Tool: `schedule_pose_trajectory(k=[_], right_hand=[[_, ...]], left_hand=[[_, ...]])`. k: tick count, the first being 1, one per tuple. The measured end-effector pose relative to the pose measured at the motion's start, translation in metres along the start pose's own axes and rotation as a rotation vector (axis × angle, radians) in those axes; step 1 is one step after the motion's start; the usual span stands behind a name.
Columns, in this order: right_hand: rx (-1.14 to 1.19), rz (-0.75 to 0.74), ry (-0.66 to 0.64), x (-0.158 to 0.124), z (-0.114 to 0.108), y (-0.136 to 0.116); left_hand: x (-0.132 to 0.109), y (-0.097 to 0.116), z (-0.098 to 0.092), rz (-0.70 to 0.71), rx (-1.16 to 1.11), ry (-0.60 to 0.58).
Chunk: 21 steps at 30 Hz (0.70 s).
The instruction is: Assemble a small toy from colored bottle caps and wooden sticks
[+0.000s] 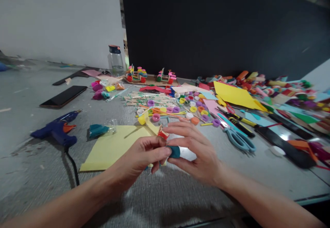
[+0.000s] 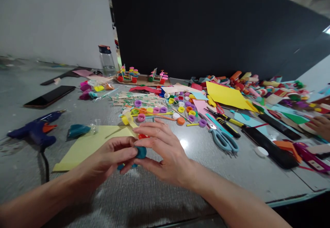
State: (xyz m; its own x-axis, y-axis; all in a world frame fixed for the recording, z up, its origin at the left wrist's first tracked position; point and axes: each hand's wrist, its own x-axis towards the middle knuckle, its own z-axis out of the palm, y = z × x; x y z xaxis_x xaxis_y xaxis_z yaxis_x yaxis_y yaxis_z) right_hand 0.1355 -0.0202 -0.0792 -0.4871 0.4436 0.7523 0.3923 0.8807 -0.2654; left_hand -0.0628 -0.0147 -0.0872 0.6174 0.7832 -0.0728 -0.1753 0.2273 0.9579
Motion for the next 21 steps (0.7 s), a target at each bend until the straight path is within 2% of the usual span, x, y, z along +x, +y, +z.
schedule_pose_trajectory(k=[5, 10, 21], right_hand=[[0.013, 0.000, -0.016, -0.0001, 0.0006, 0.0010], [-0.001, -0.005, 0.000, -0.0007, -0.0008, 0.0005], [-0.009, -0.002, 0.007, -0.0011, -0.0010, 0.0016]], left_hand=[[0.0009, 0.0002, -0.0005, -0.021, 0.050, 0.021], [-0.0006, 0.0016, 0.0004, 0.030, 0.005, -0.014], [0.0002, 0.0018, 0.0010, 0.011, 0.075, 0.021]])
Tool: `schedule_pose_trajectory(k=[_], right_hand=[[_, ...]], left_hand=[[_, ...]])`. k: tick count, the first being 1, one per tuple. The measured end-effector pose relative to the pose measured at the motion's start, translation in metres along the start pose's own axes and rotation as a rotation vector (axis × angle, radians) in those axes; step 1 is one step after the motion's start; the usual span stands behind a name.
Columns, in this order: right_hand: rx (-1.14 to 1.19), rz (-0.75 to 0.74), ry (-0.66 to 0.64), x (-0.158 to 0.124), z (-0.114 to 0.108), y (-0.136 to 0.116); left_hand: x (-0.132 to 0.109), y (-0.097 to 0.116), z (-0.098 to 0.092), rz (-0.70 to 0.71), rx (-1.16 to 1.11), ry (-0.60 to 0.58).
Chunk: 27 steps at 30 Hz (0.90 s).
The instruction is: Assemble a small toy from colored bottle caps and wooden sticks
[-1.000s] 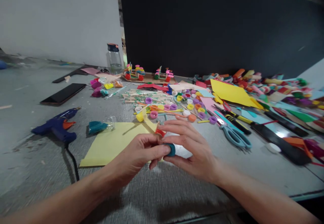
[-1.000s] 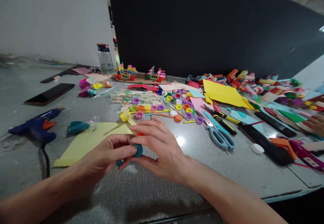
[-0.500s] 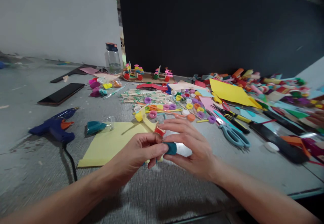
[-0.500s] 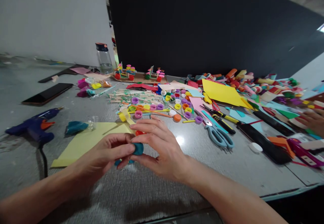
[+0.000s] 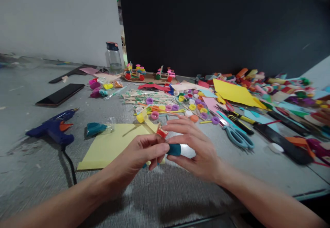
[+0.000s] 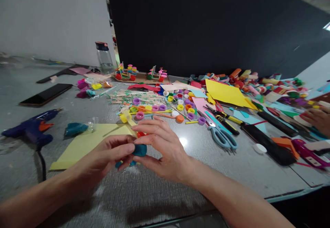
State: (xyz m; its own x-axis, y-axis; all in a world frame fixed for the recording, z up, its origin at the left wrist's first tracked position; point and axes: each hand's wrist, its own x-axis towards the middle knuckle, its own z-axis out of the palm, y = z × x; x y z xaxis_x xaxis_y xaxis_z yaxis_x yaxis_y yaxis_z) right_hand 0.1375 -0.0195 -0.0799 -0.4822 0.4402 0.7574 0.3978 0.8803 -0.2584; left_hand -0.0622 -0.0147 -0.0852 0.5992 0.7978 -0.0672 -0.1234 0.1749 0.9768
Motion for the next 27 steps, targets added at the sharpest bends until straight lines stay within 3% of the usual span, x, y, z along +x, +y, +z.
schedule_pose_trajectory(k=[27], right_hand=[[0.038, -0.001, 0.000, -0.0005, 0.0000, 0.0030]], left_hand=[[0.0014, -0.0017, -0.0020, 0.017, 0.090, 0.042]])
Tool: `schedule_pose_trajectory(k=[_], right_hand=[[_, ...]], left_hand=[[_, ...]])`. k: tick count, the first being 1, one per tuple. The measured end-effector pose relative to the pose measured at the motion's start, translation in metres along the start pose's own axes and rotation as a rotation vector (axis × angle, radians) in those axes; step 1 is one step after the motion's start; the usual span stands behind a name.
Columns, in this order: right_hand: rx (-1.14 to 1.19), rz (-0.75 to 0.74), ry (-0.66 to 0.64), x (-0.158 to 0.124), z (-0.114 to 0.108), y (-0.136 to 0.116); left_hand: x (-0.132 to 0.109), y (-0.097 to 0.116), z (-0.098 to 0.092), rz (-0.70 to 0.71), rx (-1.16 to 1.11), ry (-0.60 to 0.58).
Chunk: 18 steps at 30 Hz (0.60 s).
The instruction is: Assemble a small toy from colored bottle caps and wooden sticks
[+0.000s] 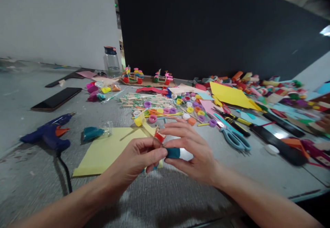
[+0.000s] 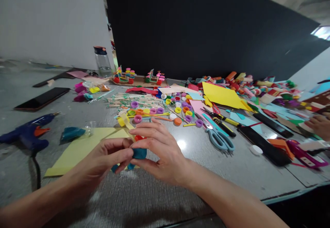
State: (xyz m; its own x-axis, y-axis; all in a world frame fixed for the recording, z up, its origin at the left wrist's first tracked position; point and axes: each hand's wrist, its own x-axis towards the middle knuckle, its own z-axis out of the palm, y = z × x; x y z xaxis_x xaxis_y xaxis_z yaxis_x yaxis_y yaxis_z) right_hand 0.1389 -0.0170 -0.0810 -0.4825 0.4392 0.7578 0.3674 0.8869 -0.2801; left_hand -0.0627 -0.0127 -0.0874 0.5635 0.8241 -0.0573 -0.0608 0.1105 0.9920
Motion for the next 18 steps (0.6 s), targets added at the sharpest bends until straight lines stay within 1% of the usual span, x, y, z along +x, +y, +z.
schedule_pose_trajectory(k=[4, 9, 14, 18], right_hand=[[0.005, -0.002, -0.009, 0.0002, 0.0001, 0.0002], [0.006, -0.005, -0.017, -0.0001, -0.0005, 0.0006], [-0.004, -0.017, 0.004, 0.0005, -0.0010, -0.0007], [-0.016, -0.015, -0.015, 0.0000, -0.0003, -0.0006]], left_hand=[[0.0004, 0.0009, 0.0001, 0.000, 0.006, -0.007], [0.0002, 0.0015, 0.0005, 0.003, 0.025, 0.012], [-0.0008, 0.0021, 0.0014, 0.009, -0.008, -0.012], [-0.0006, 0.0001, 0.0006, -0.014, 0.016, -0.031]])
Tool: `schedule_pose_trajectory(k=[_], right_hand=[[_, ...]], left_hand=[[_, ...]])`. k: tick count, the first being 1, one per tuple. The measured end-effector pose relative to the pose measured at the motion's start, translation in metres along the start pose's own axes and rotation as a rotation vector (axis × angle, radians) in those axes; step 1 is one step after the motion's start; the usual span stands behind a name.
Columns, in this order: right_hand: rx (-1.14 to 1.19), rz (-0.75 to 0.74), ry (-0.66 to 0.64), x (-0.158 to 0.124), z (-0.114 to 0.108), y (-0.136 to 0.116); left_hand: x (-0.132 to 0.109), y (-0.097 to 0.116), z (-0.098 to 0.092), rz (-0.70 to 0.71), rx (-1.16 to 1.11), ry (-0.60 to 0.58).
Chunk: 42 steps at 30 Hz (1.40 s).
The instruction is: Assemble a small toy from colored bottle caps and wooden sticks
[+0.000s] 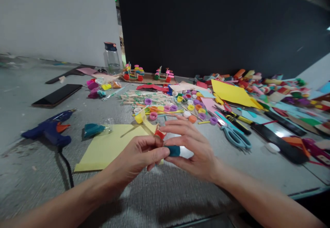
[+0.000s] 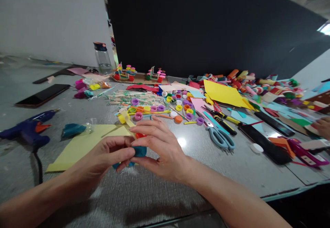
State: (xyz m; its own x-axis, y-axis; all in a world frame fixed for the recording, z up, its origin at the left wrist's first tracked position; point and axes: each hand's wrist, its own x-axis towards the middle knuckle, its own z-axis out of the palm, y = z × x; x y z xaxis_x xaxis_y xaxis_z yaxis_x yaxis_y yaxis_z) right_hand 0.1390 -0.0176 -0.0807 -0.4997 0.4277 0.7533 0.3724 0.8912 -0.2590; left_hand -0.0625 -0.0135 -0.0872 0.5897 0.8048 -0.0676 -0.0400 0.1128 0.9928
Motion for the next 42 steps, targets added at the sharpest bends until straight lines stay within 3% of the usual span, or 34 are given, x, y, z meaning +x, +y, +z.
schedule_pose_trajectory(k=[22, 35, 42], right_hand=[[-0.025, -0.023, -0.064, -0.0009, 0.0043, -0.0014], [0.015, 0.063, 0.048, 0.0016, -0.0010, -0.0023], [-0.002, 0.070, 0.011, 0.0010, 0.0012, -0.0012]], left_hand=[[-0.0013, 0.0017, 0.0038, -0.095, -0.004, -0.035], [-0.0012, 0.0030, 0.0006, 0.011, -0.071, -0.048], [0.0008, 0.0015, -0.0008, 0.008, 0.030, 0.069]])
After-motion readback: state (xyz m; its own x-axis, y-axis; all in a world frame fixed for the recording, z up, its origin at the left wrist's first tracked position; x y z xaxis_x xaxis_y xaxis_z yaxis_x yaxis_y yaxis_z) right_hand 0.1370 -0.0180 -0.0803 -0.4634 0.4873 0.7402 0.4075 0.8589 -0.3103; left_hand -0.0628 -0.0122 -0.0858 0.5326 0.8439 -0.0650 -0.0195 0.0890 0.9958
